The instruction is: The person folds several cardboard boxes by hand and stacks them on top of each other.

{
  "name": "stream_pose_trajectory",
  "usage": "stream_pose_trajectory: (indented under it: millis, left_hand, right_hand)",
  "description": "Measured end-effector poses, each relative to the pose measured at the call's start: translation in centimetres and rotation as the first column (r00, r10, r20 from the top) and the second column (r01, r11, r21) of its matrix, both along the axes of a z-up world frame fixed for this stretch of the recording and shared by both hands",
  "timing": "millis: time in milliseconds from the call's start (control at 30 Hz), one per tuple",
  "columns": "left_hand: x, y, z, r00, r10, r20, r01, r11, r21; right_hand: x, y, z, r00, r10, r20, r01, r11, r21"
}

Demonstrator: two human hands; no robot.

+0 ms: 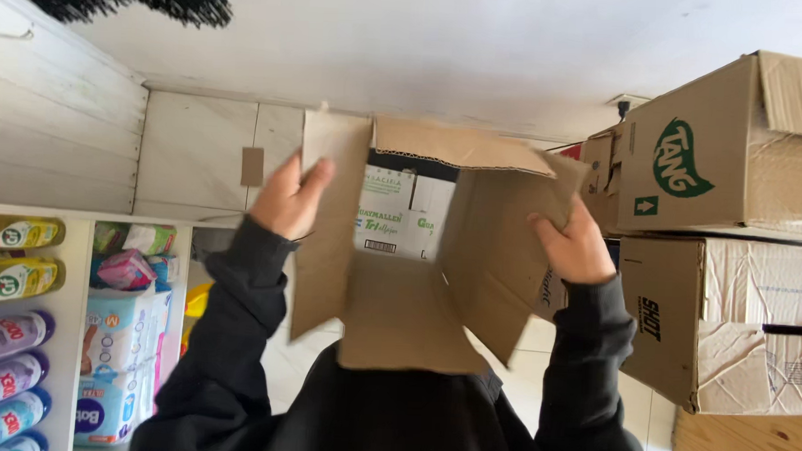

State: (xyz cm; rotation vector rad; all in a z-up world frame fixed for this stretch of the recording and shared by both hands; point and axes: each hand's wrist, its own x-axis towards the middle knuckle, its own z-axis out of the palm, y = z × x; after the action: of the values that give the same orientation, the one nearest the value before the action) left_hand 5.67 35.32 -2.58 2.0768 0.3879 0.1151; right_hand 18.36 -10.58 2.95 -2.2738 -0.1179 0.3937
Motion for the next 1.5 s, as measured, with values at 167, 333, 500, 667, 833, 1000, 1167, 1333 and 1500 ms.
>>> stream_pose_trajectory:
  millis: [167,333,500,667,833,1000,1167,1333,1500]
  left_hand:
    - [0.6,-0.8,-19.5,0.922,0.052,-0.384,-0.053,0.999,0.008]
    - [0.8,-3.9,-17.1,0.913,0.08,-0.4,-0.101,0.994,-0.032]
    - [1.8,-2.9,-17.1,0.912,0.09,-0.4,-0.109,0.994,-0.026]
    - [4.5,-2.3,-16.2,0.92,0.157,-0.358,-0.154,0.987,0.038]
    - [5.6,-1.5,-21.1,0.91,0.13,-0.393,-0.082,0.987,0.137]
    - [4.9,-3.6,-17.8,0.885,0.056,-0.462,0.054,0.974,0.221]
    - [4.8,-5.9,-12.6,0.891,0.045,-0.451,0.02,0.99,0.14]
    - [4.8,-6.5,-11.4,0.891,-0.013,-0.455,0.099,0.981,0.166]
    - [4.8,-7.0,-8.9,0.881,-0.045,-0.471,0.125,0.982,0.139]
  right_hand:
    - [4.0,-0.7,-12.4,0.935,-0.035,-0.354,-0.095,0.934,-0.344]
    - [-2.7,1.8,-7.3,0.893,0.36,0.271,-0.314,0.928,-0.199]
    - [-11.1,7.1,-1.0,0.526,0.711,0.468,-0.801,0.598,-0.009]
    - [-13.8,6.4,-10.4,0.363,0.693,-0.623,-0.931,0.259,-0.255]
    - [-13.4,4.9,-17.3,0.477,0.766,-0.43,-0.859,0.302,-0.414]
    - [-13.0,4.9,-24.8,0.674,0.73,-0.115,-0.563,0.406,-0.72]
    - [-13.1,5.3,-27.1,0.679,0.734,0.003,-0.517,0.481,-0.708]
    - [-7.5,8.5,-16.6,0.727,0.527,0.439,-0.352,0.836,-0.421]
    - [-3.5,10.5,-14.6,0.815,0.346,0.466,-0.134,0.894,-0.428]
